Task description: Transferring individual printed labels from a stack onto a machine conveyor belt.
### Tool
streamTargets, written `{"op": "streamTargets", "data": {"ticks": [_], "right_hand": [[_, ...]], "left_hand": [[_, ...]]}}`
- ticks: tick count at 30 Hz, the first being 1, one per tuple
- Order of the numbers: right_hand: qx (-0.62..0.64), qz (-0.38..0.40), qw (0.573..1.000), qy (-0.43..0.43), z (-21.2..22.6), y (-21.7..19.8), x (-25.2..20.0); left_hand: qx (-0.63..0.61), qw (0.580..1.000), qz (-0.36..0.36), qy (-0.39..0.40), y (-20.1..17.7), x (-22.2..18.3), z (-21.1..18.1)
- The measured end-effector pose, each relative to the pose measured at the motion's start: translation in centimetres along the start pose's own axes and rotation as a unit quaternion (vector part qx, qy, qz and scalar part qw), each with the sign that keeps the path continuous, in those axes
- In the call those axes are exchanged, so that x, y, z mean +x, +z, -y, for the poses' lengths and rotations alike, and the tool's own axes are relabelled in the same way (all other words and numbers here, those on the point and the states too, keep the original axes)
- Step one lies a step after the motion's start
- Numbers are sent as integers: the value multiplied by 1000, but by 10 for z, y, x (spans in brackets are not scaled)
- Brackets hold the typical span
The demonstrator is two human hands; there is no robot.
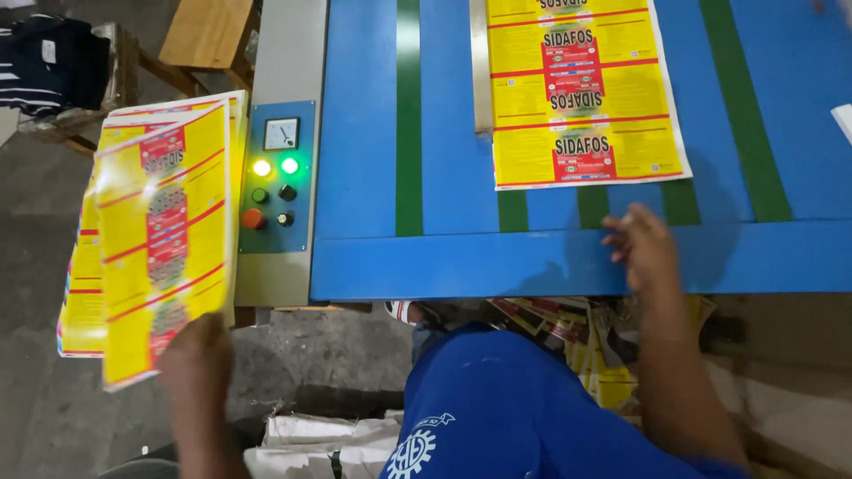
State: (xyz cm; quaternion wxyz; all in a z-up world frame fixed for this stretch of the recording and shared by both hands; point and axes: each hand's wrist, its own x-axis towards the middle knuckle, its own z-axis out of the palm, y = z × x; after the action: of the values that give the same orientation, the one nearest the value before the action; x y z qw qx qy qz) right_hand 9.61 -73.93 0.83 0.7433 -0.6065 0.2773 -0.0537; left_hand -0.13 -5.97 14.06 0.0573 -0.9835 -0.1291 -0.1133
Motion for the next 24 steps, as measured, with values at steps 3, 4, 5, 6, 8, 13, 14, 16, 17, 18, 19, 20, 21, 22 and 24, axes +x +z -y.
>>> {"op": "streamTargets", "data": {"ticks": [3, 4, 5, 6, 8, 13, 14, 16, 17, 18, 19, 20, 21, 22, 24], "right_hand": [[-83, 66, 994, 33, 11, 57, -62], [-148, 127, 980, 41, 21, 80, -86], [-212, 187, 958, 49, 30, 103, -110], [-212, 187, 958, 49, 31, 118, -120], [-294, 269, 916, 53, 34, 150, -141], [-251, 389, 866, -190, -68, 141, -108], [-270, 340, 870, -233, -89, 133, -93], [-188, 297, 928, -123, -85, 108, -82], [-101, 246, 964, -7, -84, 95, -77], [-102, 248, 963, -7, -88, 75, -67], [-75, 201, 977, 10, -93, 54, -56], [-48, 154, 987, 27, -97, 33, -47], [-49, 154, 986, 29, -83, 24, -53], [3, 116, 993, 13, -68, 13, -58], [55, 77, 996, -2, -45, -11, -66]], "left_hand": [[-183, 968, -70, 156, 2, 14, -77], [-259, 941, -84, 199, 0, 16, -113], [-332, 907, -97, 240, -1, 18, -149], [-332, 907, -97, 240, 4, 16, -182], [-343, 878, -89, 322, 15, 14, -249], [-354, 851, -121, 369, -4, -11, -338], [-325, 849, -122, 398, -5, -15, -345], [-369, 845, -104, 372, -17, -11, -332], [-412, 839, -85, 345, -23, -10, -325], [-412, 840, -85, 344, -3, -3, -301], [-386, 861, -113, 312, 16, 5, -276], [-359, 879, -140, 281, 35, 12, -252], [-359, 880, -139, 280, 46, 21, -219], [-306, 921, -107, 218, 57, 31, -186], [-251, 953, -71, 153, 90, 37, -114]]}}
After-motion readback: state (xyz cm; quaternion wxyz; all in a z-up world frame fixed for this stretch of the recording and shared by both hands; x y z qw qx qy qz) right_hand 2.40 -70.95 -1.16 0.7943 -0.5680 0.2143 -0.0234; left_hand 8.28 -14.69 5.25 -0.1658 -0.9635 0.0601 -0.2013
